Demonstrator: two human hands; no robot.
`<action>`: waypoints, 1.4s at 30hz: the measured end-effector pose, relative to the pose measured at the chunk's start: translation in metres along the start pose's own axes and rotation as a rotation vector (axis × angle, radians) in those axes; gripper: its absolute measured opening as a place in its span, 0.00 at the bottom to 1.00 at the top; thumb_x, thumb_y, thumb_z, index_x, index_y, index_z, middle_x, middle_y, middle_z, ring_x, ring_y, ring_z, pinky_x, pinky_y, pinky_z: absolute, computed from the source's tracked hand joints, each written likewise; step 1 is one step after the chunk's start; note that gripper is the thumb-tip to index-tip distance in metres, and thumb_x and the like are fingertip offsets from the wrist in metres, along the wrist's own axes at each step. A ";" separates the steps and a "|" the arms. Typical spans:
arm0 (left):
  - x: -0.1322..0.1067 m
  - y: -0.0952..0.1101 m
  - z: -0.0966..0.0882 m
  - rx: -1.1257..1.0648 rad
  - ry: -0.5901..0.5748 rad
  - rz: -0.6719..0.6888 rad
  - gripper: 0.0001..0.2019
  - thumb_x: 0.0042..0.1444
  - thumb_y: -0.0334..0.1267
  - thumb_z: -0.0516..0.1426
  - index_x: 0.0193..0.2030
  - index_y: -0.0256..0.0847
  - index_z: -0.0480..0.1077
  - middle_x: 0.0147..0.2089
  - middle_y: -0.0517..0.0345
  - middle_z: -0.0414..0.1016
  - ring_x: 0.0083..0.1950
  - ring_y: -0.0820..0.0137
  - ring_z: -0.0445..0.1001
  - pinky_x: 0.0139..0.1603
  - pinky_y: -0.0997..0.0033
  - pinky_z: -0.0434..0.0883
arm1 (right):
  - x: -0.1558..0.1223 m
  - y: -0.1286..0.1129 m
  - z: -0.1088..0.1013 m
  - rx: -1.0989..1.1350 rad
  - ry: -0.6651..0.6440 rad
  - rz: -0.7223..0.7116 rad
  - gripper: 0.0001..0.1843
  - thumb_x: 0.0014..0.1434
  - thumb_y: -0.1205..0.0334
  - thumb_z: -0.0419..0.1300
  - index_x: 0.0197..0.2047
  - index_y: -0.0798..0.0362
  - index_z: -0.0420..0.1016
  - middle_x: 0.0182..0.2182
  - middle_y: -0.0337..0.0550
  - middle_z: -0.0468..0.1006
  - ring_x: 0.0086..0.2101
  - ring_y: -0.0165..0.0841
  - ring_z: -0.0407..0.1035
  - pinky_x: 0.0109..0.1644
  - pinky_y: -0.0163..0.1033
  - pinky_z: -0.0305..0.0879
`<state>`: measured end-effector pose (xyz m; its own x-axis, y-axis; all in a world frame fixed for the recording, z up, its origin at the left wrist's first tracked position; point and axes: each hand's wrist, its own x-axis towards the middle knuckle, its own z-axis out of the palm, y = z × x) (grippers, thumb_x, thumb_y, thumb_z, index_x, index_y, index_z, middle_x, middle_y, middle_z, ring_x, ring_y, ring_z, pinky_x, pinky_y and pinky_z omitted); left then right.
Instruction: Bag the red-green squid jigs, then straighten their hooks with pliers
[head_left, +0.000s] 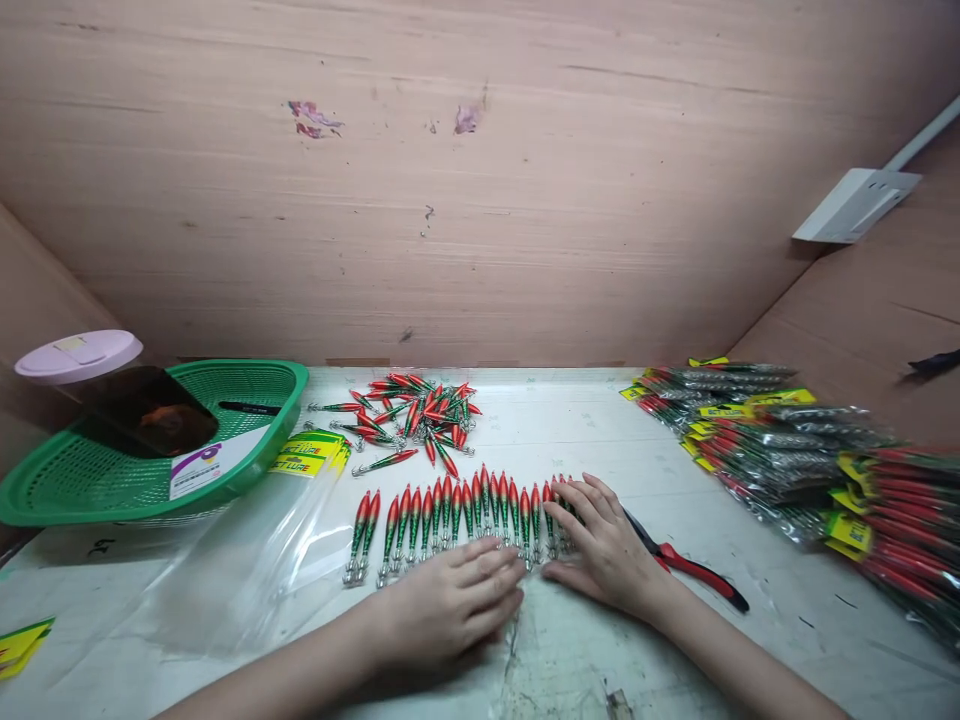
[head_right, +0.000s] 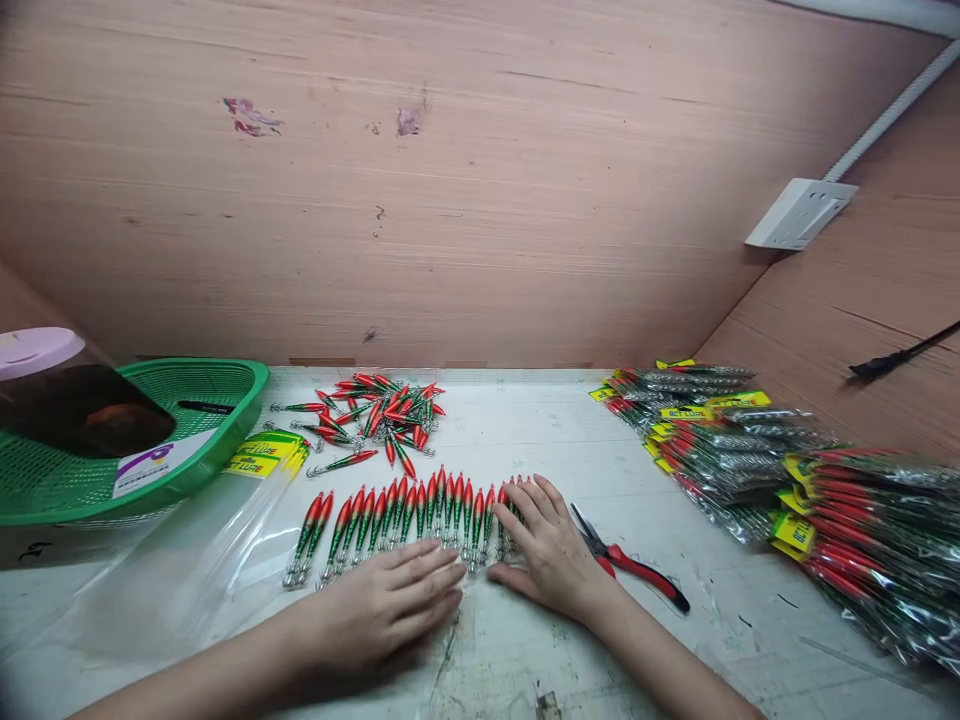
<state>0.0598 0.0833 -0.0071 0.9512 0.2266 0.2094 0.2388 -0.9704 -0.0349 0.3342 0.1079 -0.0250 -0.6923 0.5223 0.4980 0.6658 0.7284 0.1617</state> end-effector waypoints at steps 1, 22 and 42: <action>0.001 0.008 -0.001 -0.032 -0.008 0.018 0.21 0.66 0.39 0.46 0.61 0.31 0.63 0.64 0.46 0.66 0.67 0.60 0.62 0.71 0.58 0.51 | -0.001 -0.001 -0.002 0.001 -0.011 0.014 0.32 0.54 0.44 0.62 0.55 0.58 0.68 0.51 0.58 0.72 0.53 0.47 0.63 0.60 0.57 0.55; 0.022 0.016 0.003 -0.309 -0.113 -0.136 0.32 0.64 0.55 0.44 0.64 0.30 0.58 0.68 0.37 0.59 0.69 0.54 0.58 0.69 0.55 0.54 | 0.000 0.003 0.006 -0.032 0.114 -0.104 0.14 0.61 0.55 0.59 0.47 0.52 0.72 0.48 0.52 0.77 0.50 0.42 0.64 0.58 0.50 0.51; -0.001 0.057 0.042 -0.156 -0.020 -0.193 0.30 0.61 0.59 0.46 0.59 0.37 0.62 0.63 0.42 0.66 0.64 0.56 0.62 0.64 0.57 0.61 | 0.003 -0.010 -0.003 0.109 -0.080 0.045 0.07 0.51 0.63 0.61 0.35 0.52 0.69 0.43 0.48 0.73 0.47 0.43 0.60 0.53 0.49 0.53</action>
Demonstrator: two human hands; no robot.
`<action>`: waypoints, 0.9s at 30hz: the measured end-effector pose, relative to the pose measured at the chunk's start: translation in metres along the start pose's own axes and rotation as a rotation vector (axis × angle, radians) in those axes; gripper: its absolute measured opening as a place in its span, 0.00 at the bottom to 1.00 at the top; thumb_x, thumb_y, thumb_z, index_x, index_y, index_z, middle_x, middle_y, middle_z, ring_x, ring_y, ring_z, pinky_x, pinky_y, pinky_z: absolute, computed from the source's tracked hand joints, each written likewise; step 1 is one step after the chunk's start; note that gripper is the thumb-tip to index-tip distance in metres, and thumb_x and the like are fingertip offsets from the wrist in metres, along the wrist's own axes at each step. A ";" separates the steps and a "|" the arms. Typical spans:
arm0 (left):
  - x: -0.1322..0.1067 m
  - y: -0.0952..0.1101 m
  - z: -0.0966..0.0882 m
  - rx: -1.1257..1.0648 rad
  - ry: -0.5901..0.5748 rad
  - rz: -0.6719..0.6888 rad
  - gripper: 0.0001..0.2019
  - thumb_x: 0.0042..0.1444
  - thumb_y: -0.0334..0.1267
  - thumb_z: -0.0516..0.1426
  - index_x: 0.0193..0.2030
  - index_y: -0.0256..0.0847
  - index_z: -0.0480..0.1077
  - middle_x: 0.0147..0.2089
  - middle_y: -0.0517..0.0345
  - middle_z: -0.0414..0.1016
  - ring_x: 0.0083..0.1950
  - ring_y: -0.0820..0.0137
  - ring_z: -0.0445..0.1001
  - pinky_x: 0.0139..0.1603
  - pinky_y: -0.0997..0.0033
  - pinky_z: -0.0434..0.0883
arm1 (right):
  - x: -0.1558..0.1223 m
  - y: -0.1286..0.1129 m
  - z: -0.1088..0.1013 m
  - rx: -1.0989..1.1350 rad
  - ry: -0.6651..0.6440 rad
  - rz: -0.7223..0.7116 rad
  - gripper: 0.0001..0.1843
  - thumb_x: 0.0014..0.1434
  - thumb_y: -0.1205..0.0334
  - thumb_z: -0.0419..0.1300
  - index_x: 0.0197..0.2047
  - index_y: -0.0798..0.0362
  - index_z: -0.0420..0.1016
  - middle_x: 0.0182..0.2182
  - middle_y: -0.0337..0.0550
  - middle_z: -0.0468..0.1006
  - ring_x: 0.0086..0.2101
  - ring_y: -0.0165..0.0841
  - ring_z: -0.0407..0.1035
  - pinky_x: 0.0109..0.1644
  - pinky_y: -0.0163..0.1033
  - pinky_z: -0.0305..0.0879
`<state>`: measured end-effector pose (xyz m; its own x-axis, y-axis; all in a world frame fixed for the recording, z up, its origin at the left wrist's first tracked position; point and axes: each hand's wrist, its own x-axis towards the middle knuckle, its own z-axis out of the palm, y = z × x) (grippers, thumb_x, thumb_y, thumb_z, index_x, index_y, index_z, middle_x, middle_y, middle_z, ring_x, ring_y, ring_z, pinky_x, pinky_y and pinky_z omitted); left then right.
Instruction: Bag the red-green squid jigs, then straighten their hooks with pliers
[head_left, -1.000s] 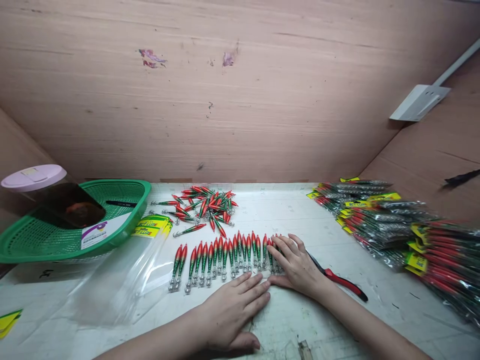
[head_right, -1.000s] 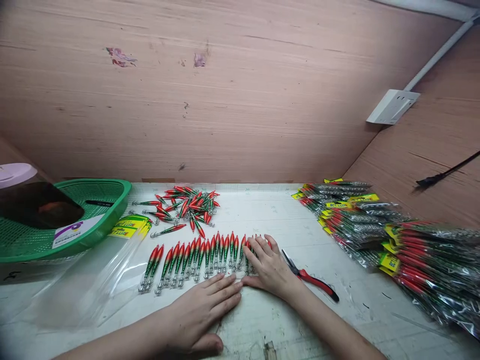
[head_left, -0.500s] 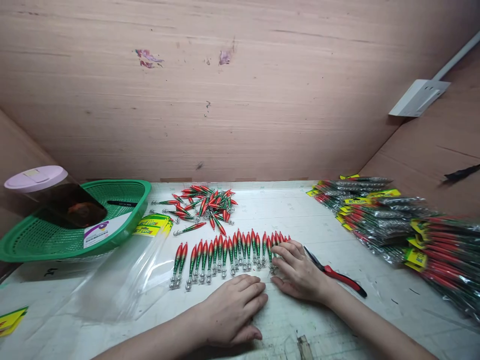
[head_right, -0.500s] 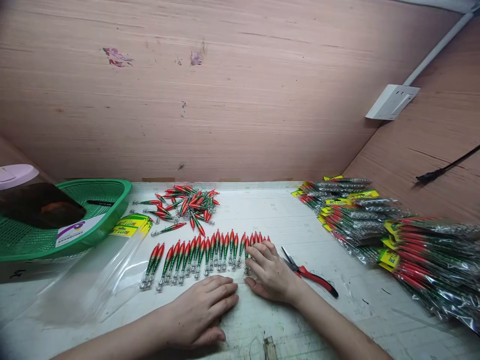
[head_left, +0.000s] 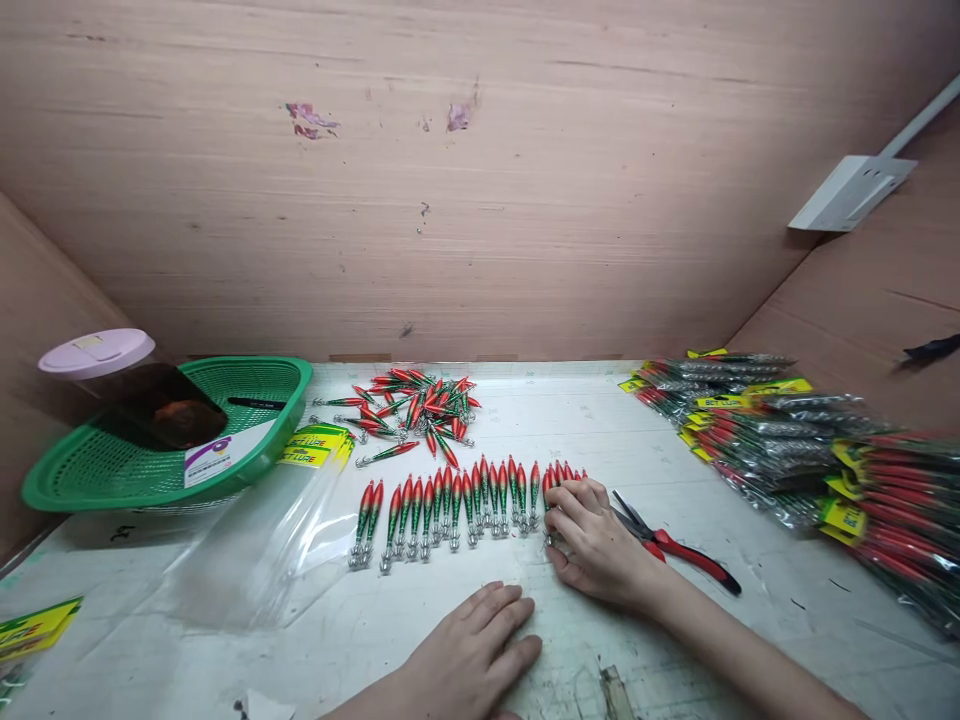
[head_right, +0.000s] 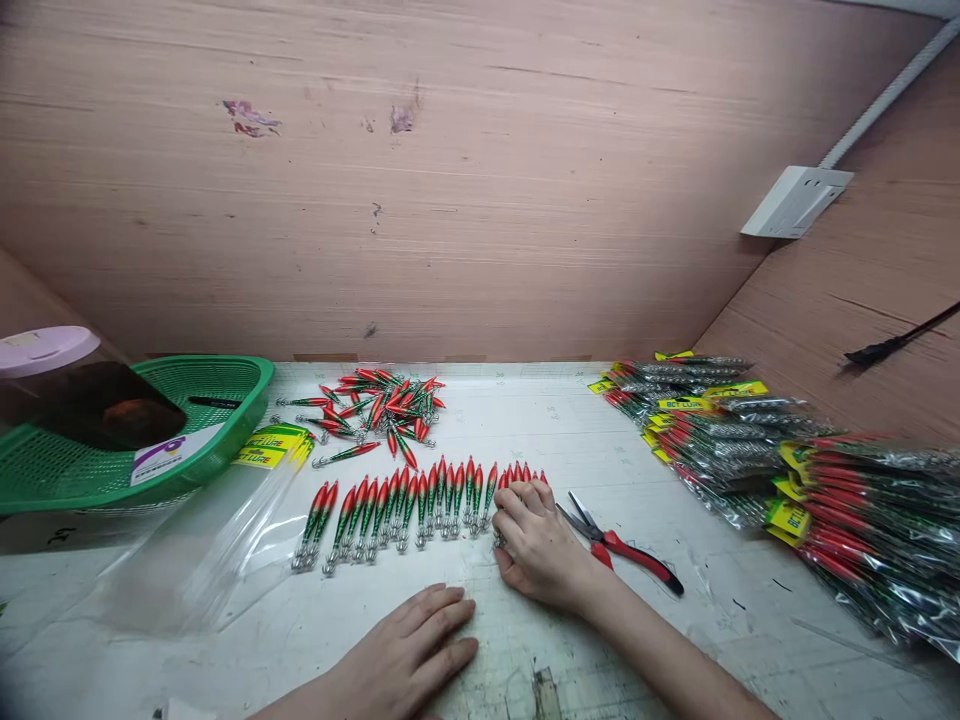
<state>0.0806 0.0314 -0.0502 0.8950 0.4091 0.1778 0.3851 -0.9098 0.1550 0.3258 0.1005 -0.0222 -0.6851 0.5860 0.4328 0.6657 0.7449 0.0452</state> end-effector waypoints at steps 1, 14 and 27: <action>-0.001 0.000 0.001 -0.001 0.004 -0.006 0.30 0.61 0.59 0.46 0.60 0.37 0.62 0.64 0.42 0.66 0.64 0.56 0.62 0.64 0.57 0.61 | 0.000 0.000 0.000 0.005 -0.001 -0.004 0.07 0.51 0.63 0.61 0.35 0.52 0.69 0.42 0.48 0.73 0.47 0.43 0.60 0.53 0.49 0.54; -0.014 0.007 0.021 0.232 0.038 -0.059 0.33 0.66 0.46 0.47 0.72 0.33 0.40 0.70 0.36 0.53 0.70 0.50 0.53 0.66 0.53 0.55 | -0.005 0.019 -0.020 -0.079 0.104 0.228 0.08 0.61 0.66 0.52 0.40 0.54 0.71 0.38 0.50 0.73 0.42 0.43 0.63 0.48 0.49 0.55; 0.036 0.027 0.016 0.059 -0.078 -0.226 0.40 0.63 0.58 0.44 0.72 0.29 0.40 0.74 0.39 0.42 0.73 0.52 0.42 0.69 0.52 0.49 | -0.066 -0.019 -0.025 -0.101 -0.033 0.407 0.04 0.60 0.66 0.55 0.36 0.50 0.70 0.35 0.43 0.74 0.40 0.40 0.64 0.46 0.47 0.50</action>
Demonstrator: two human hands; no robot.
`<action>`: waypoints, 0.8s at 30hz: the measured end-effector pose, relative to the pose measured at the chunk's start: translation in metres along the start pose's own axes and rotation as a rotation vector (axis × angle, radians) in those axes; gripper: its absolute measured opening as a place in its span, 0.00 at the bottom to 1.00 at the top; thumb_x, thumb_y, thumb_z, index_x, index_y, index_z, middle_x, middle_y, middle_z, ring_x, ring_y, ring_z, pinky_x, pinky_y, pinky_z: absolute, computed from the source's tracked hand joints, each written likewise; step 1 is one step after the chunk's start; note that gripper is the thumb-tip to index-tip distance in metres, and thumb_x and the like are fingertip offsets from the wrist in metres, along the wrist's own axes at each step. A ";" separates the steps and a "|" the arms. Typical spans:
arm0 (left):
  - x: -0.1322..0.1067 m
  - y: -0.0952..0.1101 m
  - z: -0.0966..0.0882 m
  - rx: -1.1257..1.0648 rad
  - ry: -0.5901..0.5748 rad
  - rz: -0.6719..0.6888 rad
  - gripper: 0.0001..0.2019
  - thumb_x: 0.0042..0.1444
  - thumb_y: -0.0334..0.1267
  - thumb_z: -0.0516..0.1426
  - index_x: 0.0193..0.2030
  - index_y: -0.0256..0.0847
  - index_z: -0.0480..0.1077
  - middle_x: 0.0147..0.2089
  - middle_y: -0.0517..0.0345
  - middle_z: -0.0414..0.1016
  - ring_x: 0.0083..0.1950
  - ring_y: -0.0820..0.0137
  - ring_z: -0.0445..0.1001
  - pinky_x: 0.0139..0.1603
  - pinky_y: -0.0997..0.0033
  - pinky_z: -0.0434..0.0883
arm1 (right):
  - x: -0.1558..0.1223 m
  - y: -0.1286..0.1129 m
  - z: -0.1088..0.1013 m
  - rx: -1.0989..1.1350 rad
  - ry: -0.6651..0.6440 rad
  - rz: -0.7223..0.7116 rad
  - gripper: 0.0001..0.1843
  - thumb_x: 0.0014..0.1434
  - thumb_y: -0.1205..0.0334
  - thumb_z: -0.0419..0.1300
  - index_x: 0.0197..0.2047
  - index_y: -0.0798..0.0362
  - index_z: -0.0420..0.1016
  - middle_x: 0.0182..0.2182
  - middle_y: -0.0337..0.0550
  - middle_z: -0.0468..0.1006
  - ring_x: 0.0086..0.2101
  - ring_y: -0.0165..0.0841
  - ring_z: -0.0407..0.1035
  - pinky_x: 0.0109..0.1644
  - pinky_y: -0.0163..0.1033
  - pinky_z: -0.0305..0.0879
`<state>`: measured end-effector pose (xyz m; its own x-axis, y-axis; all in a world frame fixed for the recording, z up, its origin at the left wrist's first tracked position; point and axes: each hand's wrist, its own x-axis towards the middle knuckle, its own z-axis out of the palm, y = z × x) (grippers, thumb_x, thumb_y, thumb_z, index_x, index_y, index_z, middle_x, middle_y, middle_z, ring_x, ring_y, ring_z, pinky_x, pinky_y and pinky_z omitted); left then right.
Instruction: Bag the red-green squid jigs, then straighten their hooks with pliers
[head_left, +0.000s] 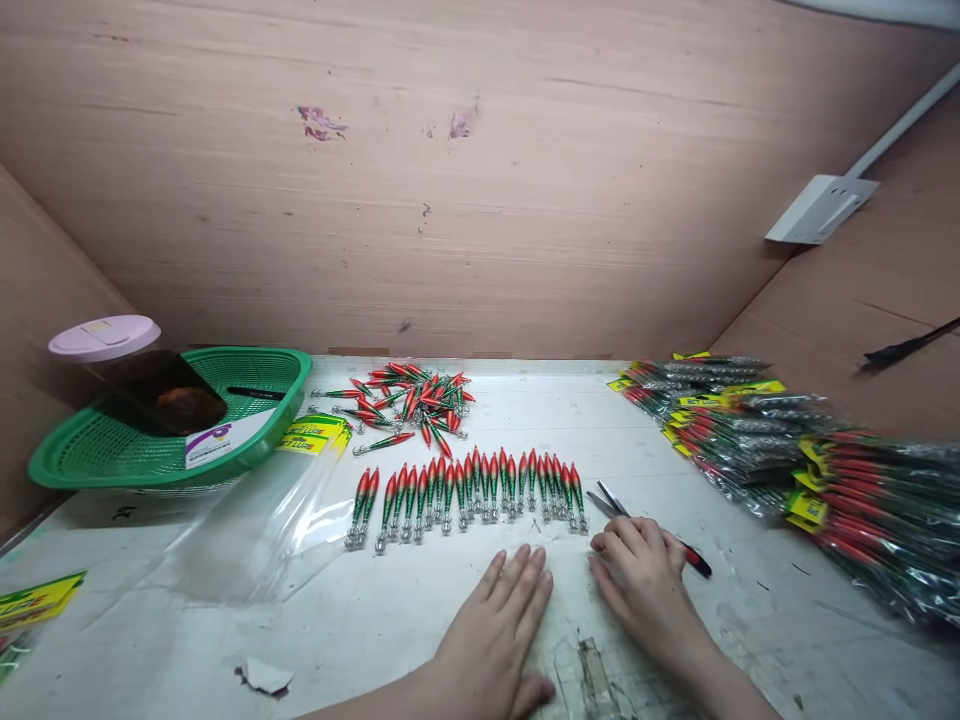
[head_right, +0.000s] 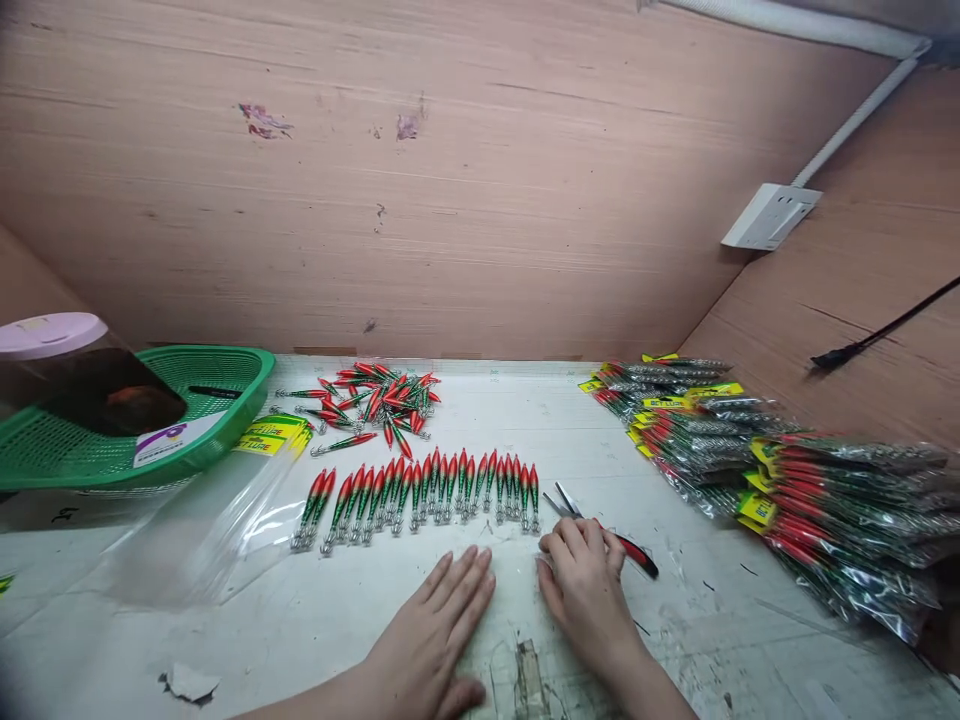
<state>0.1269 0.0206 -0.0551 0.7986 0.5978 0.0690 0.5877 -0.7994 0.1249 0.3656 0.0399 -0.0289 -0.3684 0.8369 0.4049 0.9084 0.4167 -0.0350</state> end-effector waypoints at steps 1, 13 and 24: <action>0.005 0.001 -0.003 -0.018 0.001 -0.085 0.38 0.63 0.55 0.45 0.71 0.28 0.43 0.73 0.38 0.45 0.72 0.51 0.46 0.68 0.51 0.52 | -0.002 -0.002 -0.001 0.010 -0.011 -0.012 0.05 0.59 0.67 0.54 0.37 0.49 0.70 0.35 0.43 0.74 0.40 0.40 0.64 0.46 0.47 0.50; 0.040 0.001 -0.023 -0.123 -0.111 -0.445 0.09 0.62 0.27 0.48 0.42 0.38 0.68 0.43 0.50 0.74 0.43 0.60 0.74 0.42 0.62 0.70 | -0.007 0.000 0.010 0.017 0.038 0.013 0.11 0.62 0.72 0.49 0.33 0.52 0.70 0.31 0.43 0.73 0.37 0.38 0.63 0.48 0.46 0.49; 0.011 0.034 -0.040 -0.257 -0.268 -0.309 0.09 0.65 0.39 0.48 0.47 0.40 0.66 0.47 0.54 0.72 0.40 0.66 0.76 0.36 0.70 0.71 | -0.058 -0.077 -0.021 0.287 -0.129 -0.005 0.09 0.59 0.74 0.50 0.34 0.50 0.64 0.31 0.39 0.69 0.36 0.35 0.64 0.46 0.43 0.56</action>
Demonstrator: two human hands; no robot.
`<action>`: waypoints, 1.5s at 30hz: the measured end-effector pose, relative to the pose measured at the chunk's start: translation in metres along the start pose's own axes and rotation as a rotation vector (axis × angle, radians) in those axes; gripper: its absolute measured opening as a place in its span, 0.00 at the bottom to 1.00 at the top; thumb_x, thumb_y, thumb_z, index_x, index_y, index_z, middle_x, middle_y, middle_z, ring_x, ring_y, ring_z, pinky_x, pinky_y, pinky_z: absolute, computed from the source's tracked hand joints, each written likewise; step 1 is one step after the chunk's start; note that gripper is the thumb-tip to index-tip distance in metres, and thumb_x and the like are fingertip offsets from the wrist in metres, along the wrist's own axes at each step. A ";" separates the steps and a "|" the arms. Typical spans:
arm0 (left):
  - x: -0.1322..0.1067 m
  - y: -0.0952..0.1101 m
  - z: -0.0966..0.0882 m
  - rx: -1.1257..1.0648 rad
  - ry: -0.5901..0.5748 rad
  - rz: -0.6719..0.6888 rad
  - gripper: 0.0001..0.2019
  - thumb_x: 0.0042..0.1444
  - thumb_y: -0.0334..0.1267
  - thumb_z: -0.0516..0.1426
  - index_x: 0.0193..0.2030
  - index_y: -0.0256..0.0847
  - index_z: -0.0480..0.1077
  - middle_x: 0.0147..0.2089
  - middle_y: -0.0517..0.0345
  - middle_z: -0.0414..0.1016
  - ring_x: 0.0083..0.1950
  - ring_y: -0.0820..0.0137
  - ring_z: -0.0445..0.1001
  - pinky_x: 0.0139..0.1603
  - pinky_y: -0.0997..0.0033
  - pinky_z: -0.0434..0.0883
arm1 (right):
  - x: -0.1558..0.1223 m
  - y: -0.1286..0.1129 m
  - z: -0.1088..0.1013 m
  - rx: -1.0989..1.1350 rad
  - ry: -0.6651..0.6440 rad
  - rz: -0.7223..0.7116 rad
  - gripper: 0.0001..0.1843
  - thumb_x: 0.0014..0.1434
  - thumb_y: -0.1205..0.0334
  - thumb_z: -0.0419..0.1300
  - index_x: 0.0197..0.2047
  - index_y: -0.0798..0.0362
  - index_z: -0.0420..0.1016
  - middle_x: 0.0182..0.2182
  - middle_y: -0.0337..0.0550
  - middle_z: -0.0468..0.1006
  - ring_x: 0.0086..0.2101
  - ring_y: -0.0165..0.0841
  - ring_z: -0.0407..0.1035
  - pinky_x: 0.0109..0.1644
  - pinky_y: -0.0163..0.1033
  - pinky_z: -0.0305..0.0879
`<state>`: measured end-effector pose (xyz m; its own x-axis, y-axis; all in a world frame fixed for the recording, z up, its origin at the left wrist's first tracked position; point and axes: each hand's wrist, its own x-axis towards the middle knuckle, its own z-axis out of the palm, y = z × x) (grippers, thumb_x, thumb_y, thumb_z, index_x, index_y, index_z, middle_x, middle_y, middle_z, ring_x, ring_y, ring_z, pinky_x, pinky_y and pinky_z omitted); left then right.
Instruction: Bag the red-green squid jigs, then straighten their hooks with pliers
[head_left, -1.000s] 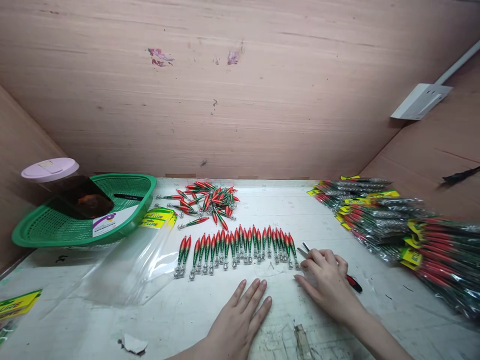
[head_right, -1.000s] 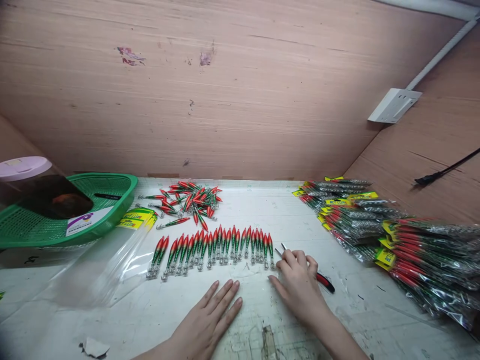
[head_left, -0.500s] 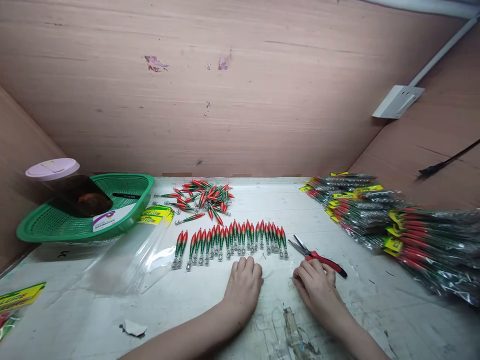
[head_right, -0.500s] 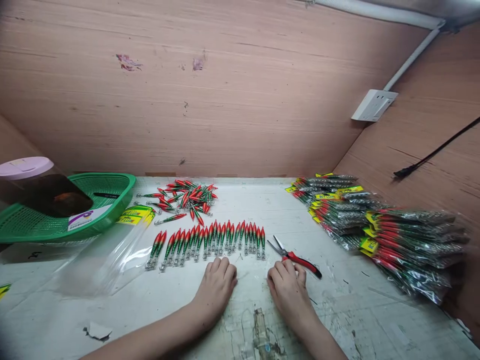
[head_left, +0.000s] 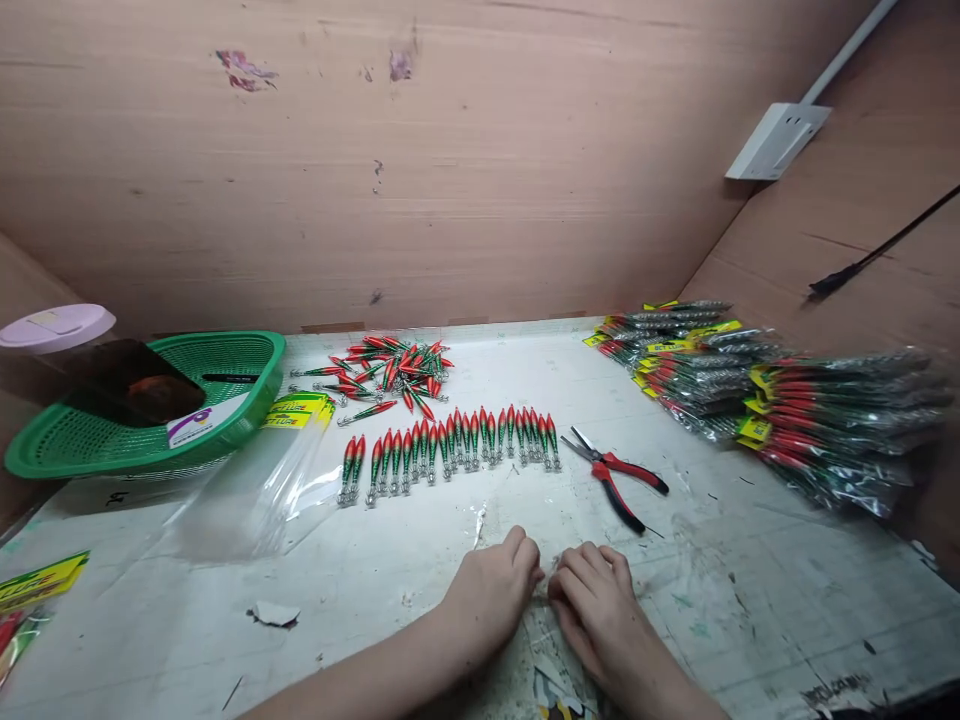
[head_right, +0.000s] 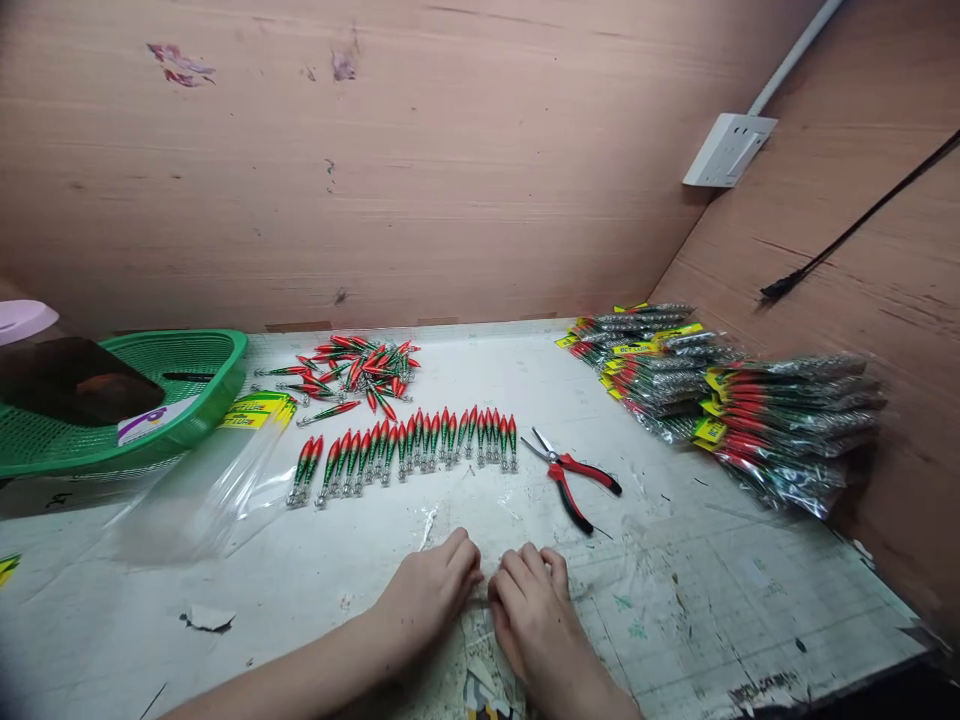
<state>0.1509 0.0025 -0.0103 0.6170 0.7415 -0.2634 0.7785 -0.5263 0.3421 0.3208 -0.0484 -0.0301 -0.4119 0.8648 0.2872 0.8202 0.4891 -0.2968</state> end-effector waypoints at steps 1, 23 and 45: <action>-0.005 0.004 0.001 0.001 -0.022 0.036 0.14 0.63 0.44 0.52 0.51 0.39 0.65 0.50 0.51 0.72 0.41 0.63 0.76 0.38 0.67 0.73 | -0.007 -0.004 -0.001 0.019 -0.015 0.018 0.08 0.58 0.74 0.51 0.36 0.50 0.64 0.32 0.39 0.70 0.36 0.35 0.65 0.45 0.43 0.57; -0.029 -0.021 0.059 0.217 0.524 0.035 0.52 0.45 0.71 0.53 0.72 0.41 0.47 0.73 0.33 0.45 0.70 0.29 0.39 0.61 0.30 0.49 | -0.045 0.190 -0.044 -0.156 0.014 0.357 0.39 0.64 0.38 0.43 0.69 0.55 0.51 0.68 0.58 0.50 0.67 0.49 0.42 0.66 0.60 0.46; 0.017 0.028 0.083 -0.053 0.380 0.334 0.63 0.52 0.61 0.57 0.66 0.25 0.11 0.71 0.20 0.38 0.73 0.45 0.41 0.66 0.43 0.56 | -0.032 -0.025 0.023 1.070 0.161 0.590 0.36 0.66 0.39 0.32 0.72 0.43 0.37 0.72 0.41 0.40 0.69 0.39 0.36 0.69 0.54 0.42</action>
<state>0.1925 -0.0338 -0.0800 0.7385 0.6403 0.2113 0.5327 -0.7462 0.3994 0.3045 -0.0860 -0.0529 0.0274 0.9980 -0.0573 0.0944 -0.0597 -0.9937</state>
